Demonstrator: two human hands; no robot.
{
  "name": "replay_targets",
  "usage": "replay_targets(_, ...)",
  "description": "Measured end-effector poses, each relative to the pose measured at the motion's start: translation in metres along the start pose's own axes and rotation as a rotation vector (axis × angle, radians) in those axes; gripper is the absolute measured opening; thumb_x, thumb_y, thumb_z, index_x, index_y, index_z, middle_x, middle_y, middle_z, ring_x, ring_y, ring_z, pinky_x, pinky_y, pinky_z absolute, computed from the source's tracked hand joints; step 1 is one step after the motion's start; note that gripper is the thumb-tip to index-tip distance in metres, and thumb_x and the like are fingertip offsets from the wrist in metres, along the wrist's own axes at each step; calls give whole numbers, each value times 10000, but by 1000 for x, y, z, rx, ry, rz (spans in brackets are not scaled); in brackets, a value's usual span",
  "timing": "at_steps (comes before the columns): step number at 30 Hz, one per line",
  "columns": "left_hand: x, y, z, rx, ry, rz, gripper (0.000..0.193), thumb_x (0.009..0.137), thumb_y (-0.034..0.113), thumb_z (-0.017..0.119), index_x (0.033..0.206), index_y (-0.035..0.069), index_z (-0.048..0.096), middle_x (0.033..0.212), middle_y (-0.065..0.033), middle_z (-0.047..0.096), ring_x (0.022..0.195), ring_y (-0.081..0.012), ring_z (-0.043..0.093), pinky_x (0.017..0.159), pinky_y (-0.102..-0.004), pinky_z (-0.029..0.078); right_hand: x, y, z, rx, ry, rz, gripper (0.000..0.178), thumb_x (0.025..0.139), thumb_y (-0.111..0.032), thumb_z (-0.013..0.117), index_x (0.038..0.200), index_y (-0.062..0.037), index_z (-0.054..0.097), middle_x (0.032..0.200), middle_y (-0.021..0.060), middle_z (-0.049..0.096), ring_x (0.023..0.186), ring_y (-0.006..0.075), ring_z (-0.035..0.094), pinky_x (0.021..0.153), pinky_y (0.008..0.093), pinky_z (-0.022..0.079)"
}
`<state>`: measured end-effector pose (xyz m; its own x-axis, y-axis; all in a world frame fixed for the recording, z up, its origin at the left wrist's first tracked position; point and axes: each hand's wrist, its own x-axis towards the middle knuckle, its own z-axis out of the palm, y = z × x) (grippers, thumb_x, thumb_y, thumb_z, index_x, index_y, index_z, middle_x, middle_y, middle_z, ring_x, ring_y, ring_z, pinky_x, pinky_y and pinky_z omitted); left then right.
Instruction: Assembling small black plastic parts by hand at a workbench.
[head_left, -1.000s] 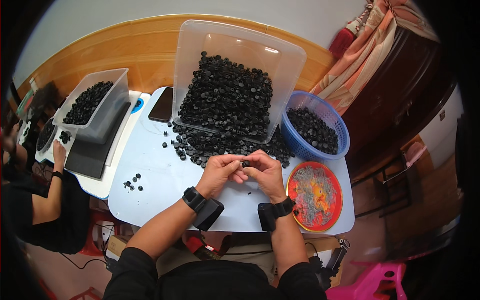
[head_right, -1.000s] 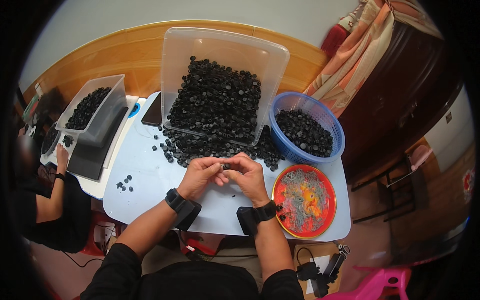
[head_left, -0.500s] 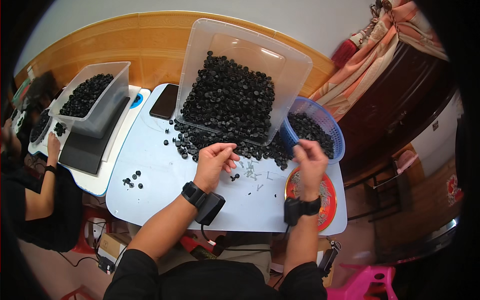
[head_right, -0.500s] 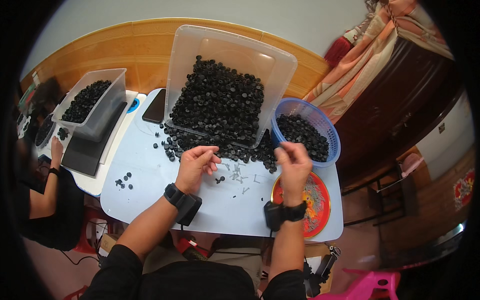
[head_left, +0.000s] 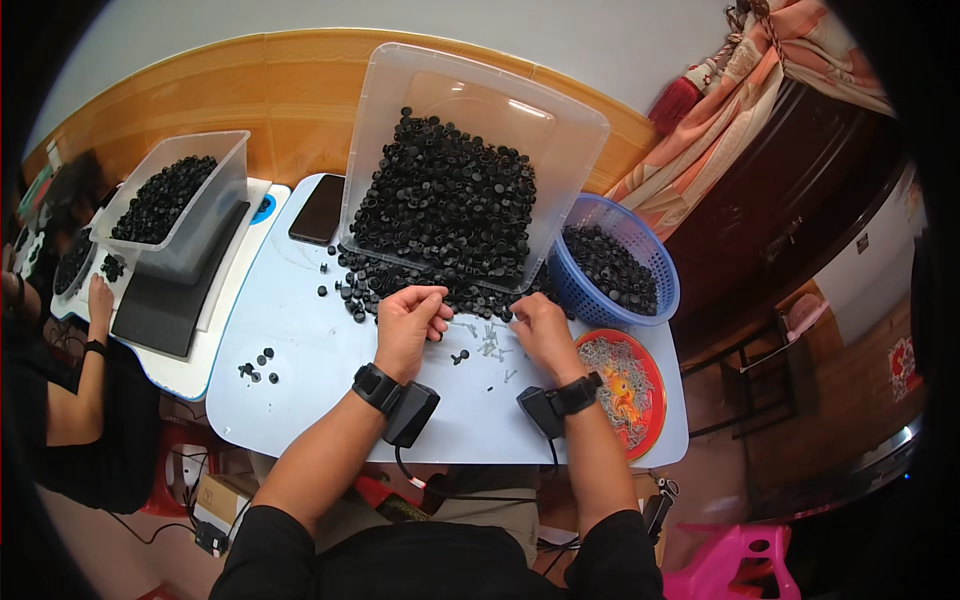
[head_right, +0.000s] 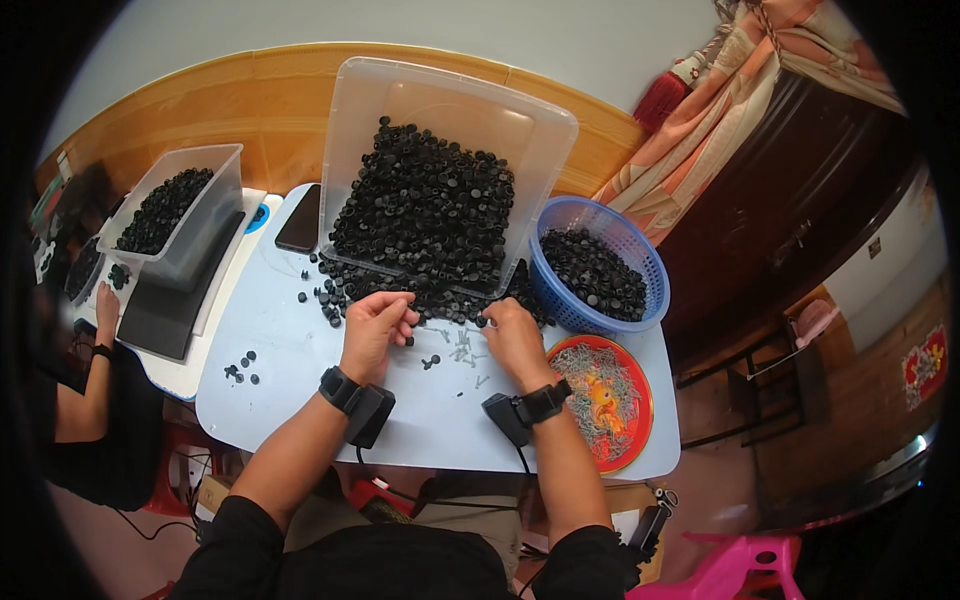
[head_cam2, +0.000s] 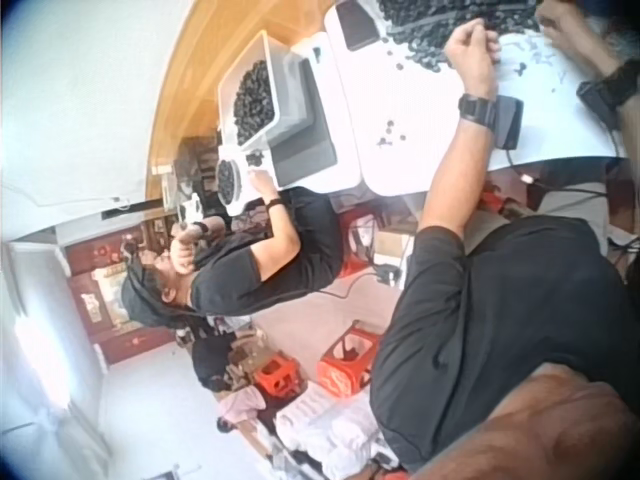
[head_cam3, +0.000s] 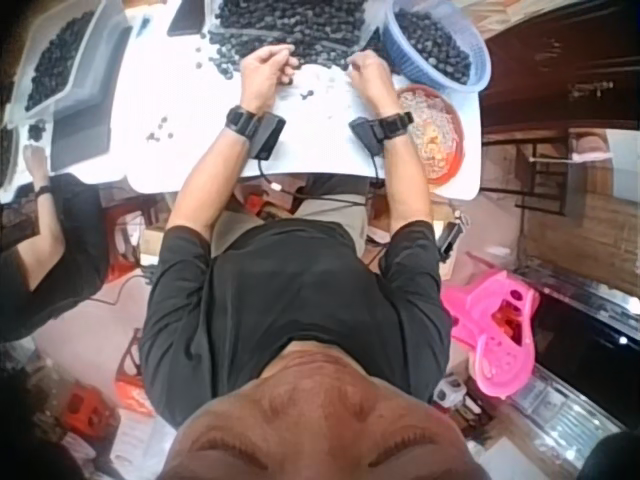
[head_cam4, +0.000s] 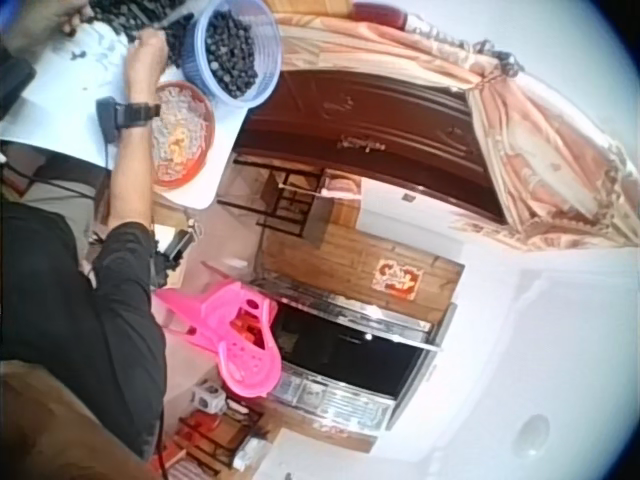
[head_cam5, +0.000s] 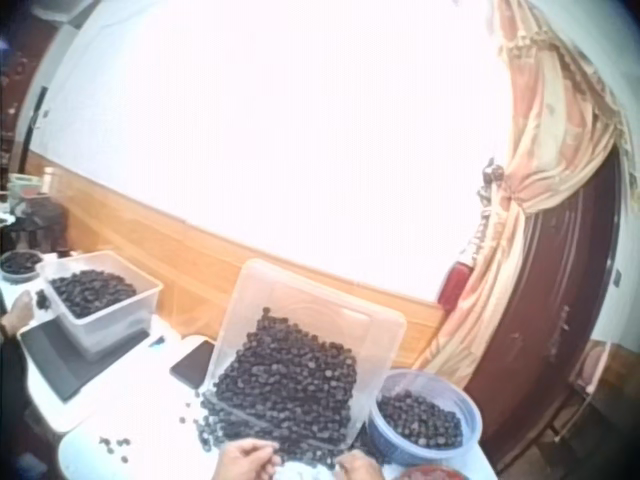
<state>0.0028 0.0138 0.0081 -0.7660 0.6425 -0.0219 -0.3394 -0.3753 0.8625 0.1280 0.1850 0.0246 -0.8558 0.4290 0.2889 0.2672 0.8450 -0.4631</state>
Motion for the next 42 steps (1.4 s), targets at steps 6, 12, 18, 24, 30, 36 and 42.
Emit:
replay_targets(6,1,0,-2,26,13,9,156,850,88,546,949,-13,614,710,-64,623,529,-66,523,468,-170,411,5,-8,6,-73,-40,-3,205,675,-41,645,878,-23,624,860,156,575,823,326,582,732,397,469)
replay_targets(12,0,0,-2,57,0,16,153,848,88,551,945,-9,618,711,-56,623,534,-64,525,475,-170,414,16,-26,13,-159,-73,-35,179,667,-101,677,834,-47,642,844,133,584,788,313,594,704,395,478)
replay_targets(18,0,-3,-3,79,-9,5,153,847,93,553,940,-7,620,718,-55,626,540,-65,528,480,-172,417,18,-27,25,-274,-114,-6,158,661,-130,691,788,-51,641,833,128,590,785,305,599,689,394,479)
replay_targets(24,0,-2,-2,135,-85,-26,157,843,100,565,948,-3,621,756,-49,631,585,-61,539,513,-175,428,15,-25,18,-167,15,-34,126,671,-90,682,770,-31,633,803,136,598,747,293,612,661,365,486)
replay_targets(30,-5,-6,6,120,-222,-49,170,831,98,596,977,13,619,812,-35,635,669,-78,580,572,-195,469,3,-53,17,881,45,149,68,736,-27,654,771,15,615,689,56,625,564,98,583,515,218,489)
replay_targets(36,-3,-9,3,-15,-227,-98,171,828,55,595,991,9,617,830,-50,638,690,-86,584,598,-196,478,-5,-61,19,773,71,-31,103,776,16,590,871,46,617,794,57,586,655,105,591,531,210,502)
replay_targets(42,-4,-4,4,-120,-189,-175,121,828,21,581,940,-14,609,811,-69,625,706,-120,598,621,-206,495,-7,-58,17,775,101,18,125,773,35,571,886,54,622,836,65,559,682,115,588,547,217,506)
